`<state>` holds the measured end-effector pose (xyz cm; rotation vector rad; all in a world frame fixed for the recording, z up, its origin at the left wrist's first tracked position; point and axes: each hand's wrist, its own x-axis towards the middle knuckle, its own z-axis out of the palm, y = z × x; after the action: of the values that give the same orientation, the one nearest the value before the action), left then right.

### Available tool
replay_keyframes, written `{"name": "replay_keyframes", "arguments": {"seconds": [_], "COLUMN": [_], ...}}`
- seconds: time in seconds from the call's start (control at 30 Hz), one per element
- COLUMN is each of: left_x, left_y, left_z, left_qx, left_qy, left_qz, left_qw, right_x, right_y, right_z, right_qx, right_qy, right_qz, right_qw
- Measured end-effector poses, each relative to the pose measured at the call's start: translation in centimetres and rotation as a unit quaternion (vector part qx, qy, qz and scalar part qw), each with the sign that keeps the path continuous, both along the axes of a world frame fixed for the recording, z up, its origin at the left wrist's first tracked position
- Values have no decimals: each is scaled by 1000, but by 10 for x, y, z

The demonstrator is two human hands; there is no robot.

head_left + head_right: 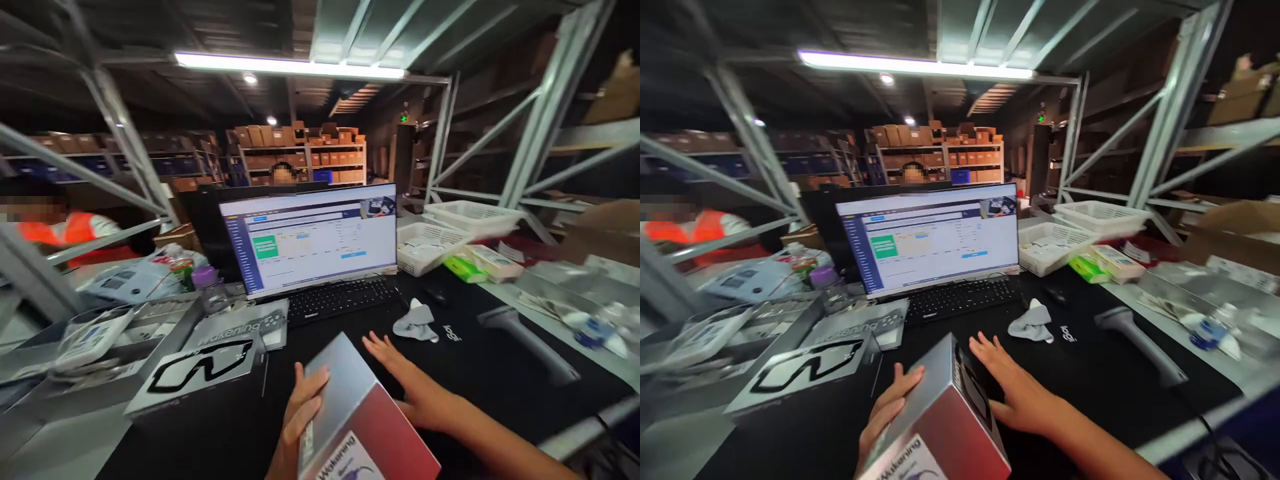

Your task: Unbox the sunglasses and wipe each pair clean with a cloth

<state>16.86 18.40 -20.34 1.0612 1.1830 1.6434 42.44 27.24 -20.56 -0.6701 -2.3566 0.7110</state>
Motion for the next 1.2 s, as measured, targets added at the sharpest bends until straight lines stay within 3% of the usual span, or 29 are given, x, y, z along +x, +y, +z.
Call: {"name": "replay_keyframes", "arguments": {"seconds": [0.03, 0.07, 0.13, 0.17, 0.2, 0.23, 0.3, 0.37, 0.43, 0.57, 0.67, 0.77, 0.9, 0.97, 1.03, 1.1, 1.2], "left_x": [-1, -2, -2, -1, 0, 2, 5, 7, 9, 13, 16, 21, 27, 30, 32, 33, 35], "left_y": [4, 10, 25, 34, 42, 50, 64, 72, 77, 85, 91, 95, 96, 96, 94, 93, 91], "left_z": [3, 6, 13, 16, 19, 20, 20, 15, 7, -7, -11, -8, -2, -3, -5, -9, -12], "left_qx": [124, 256, 439, 474, 489, 497, 497, 482, 463, 428, 399, 372, 339, 332, 332, 332, 327], "left_qy": [131, 272, 491, 553, 595, 624, 657, 675, 693, 717, 715, 709, 703, 702, 702, 700, 697], "left_qz": [-24, -42, -53, -50, -51, -60, -73, -61, -37, 15, 32, 46, 58, 67, 68, 59, 49], "left_qw": [983, 927, 750, 684, 636, 600, 563, 556, 551, 550, 573, 597, 623, 627, 626, 630, 636], "right_x": [8, 19, 49, 67, 87, 109, 152, 190, 220, 249, 245, 222, 176, 157, 144, 138, 134], "right_y": [-2, -4, -4, -1, 2, 7, 19, 32, 45, 65, 64, 36, -34, -68, -93, -107, -115], "right_z": [5, 10, 17, 20, 23, 27, 33, 38, 41, 41, 39, 34, 22, 16, 12, 8, -1], "right_qx": [53, 98, 160, 173, 171, 147, 18, -66, -167, -333, -370, -371, -395, -432, -471, -491, -496], "right_qy": [-24, -42, -50, -48, -48, -57, -119, -133, -141, -111, -61, -9, 39, 38, 38, 47, 65], "right_qz": [-30, -74, -207, -288, -368, -447, -574, -615, -613, -546, -508, -454, -301, -261, -277, -299, -294], "right_qw": [998, 991, 964, 941, 913, 881, 810, 774, 760, 761, 776, 810, 867, 862, 836, 817, 814]}}
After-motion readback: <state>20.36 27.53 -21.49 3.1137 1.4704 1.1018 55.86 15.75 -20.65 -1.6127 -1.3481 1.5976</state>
